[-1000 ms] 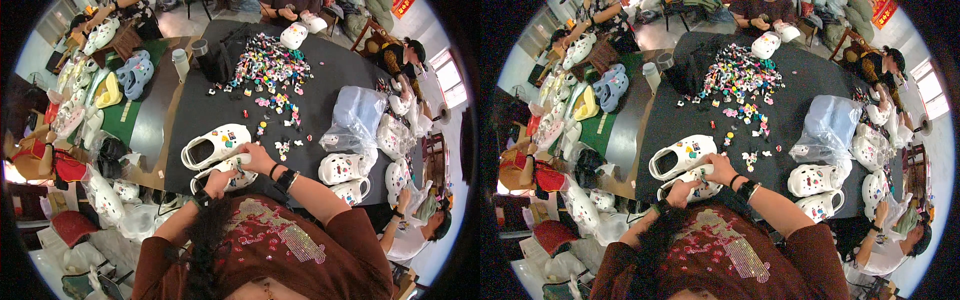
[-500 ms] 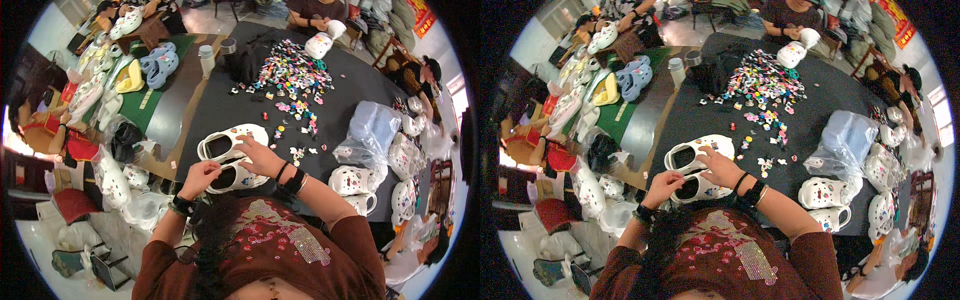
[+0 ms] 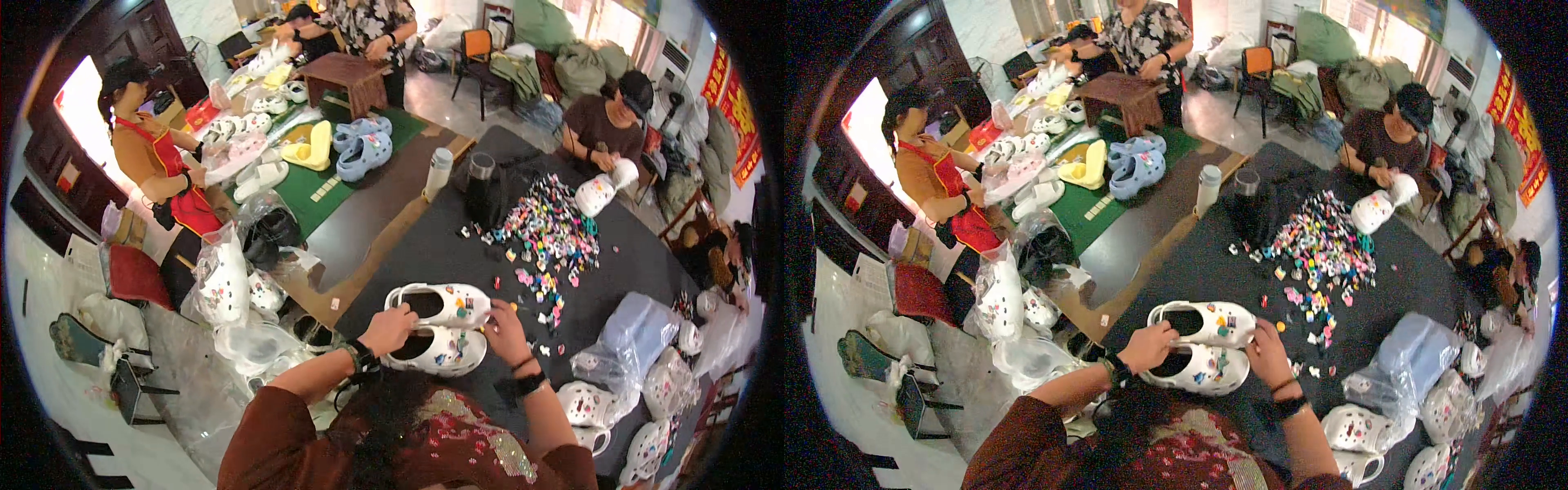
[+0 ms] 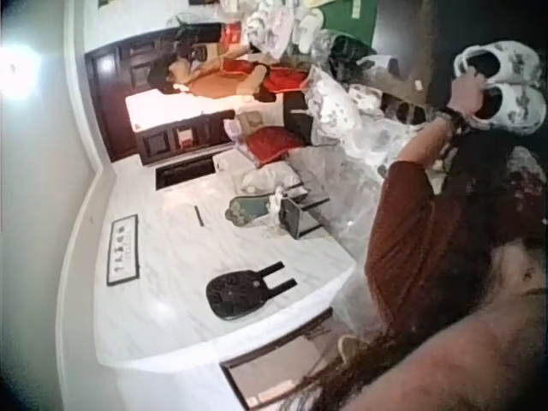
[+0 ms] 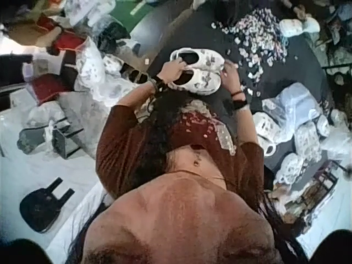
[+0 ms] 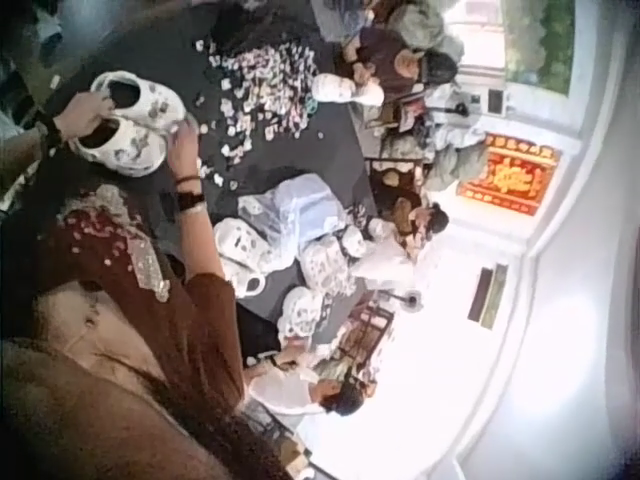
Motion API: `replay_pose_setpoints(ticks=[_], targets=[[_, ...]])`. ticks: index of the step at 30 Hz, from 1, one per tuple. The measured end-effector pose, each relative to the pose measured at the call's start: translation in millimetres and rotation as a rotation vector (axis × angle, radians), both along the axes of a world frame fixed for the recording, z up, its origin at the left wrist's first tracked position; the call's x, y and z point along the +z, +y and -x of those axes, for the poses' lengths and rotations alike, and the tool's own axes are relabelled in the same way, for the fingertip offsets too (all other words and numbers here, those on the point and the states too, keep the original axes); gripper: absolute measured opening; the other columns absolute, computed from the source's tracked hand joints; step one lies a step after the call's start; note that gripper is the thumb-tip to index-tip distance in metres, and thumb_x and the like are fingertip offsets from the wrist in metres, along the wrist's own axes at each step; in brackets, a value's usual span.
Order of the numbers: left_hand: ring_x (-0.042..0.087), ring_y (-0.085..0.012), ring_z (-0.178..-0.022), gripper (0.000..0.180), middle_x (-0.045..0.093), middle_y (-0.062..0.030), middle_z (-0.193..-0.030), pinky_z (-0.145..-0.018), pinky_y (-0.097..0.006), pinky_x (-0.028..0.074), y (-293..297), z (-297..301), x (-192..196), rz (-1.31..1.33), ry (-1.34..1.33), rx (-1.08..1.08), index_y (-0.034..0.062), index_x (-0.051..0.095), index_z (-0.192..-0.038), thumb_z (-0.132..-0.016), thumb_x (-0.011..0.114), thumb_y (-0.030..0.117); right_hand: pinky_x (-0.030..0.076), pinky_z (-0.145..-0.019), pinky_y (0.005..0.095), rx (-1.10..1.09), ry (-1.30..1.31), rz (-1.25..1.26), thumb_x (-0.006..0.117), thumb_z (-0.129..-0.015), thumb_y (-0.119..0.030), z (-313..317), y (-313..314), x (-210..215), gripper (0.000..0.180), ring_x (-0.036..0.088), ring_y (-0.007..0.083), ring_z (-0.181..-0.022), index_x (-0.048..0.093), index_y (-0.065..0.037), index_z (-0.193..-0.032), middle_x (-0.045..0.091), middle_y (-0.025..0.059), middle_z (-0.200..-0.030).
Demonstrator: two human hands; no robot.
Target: Manually attaching colorful decorative plastic charms to the holes of white foam clogs while working at a production table.
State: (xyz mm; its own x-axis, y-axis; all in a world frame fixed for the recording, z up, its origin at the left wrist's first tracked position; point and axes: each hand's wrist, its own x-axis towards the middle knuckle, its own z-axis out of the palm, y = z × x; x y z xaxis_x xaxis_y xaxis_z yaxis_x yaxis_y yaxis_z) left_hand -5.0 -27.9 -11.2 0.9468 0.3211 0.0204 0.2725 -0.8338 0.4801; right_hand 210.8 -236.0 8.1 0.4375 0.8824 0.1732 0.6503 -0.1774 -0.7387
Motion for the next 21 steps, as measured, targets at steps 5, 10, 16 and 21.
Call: replay_pose_setpoints(ticks=[5, 10, 16, 21], targets=[[0.059, -0.0305, -0.084, 0.017, 0.054, -0.0081, -0.09, -0.07, -0.041, 0.049, 33, 13, 30, 0.01, -0.112, 0.111, 0.0097, 0.062, -0.095, -0.078, 0.061, 0.011, 0.043, -0.092, 0.0433, -0.25, -0.141, 0.062, 0.063, -0.075, -0.001, -21, -64, -49, 0.025, 0.05, 0.0404, -0.109, 0.056, -0.002, -0.099, 0.05, 0.022, -0.122], [0.06, -0.0369, -0.085, 0.02, 0.059, -0.0124, -0.095, -0.072, -0.047, 0.048, 101, 10, 47, -0.024, -0.154, 0.494, 0.0092, 0.062, -0.095, -0.076, 0.062, 0.013, 0.034, -0.098, 0.0502, -0.336, -0.288, 0.21, 0.065, -0.076, -0.006, 1, -86, -81, 0.03, 0.041, 0.0411, -0.119, 0.055, -0.006, -0.104, 0.044, 0.0209, -0.129], [0.06, -0.0357, -0.093, 0.026, 0.063, -0.0146, -0.099, -0.078, -0.044, 0.049, 226, -9, 24, -0.163, -0.22, 0.724, 0.0073, 0.066, -0.096, -0.073, 0.069, 0.02, 0.022, -0.105, 0.0561, -0.517, -0.391, 0.4, 0.062, -0.076, -0.015, 29, -74, -112, 0.036, 0.03, 0.0382, -0.13, 0.052, -0.005, -0.109, 0.035, 0.0181, -0.141], [0.06, -0.0362, -0.096, 0.033, 0.064, -0.0173, -0.106, -0.082, -0.044, 0.048, 318, -47, 32, -0.119, -0.153, 0.945, 0.0066, 0.068, -0.098, -0.072, 0.071, 0.027, 0.02, -0.106, 0.0564, -0.531, -0.361, 0.412, 0.055, -0.075, -0.011, 38, -60, -85, 0.037, 0.03, 0.0393, -0.13, 0.048, -0.003, -0.11, 0.035, 0.0182, -0.139]])
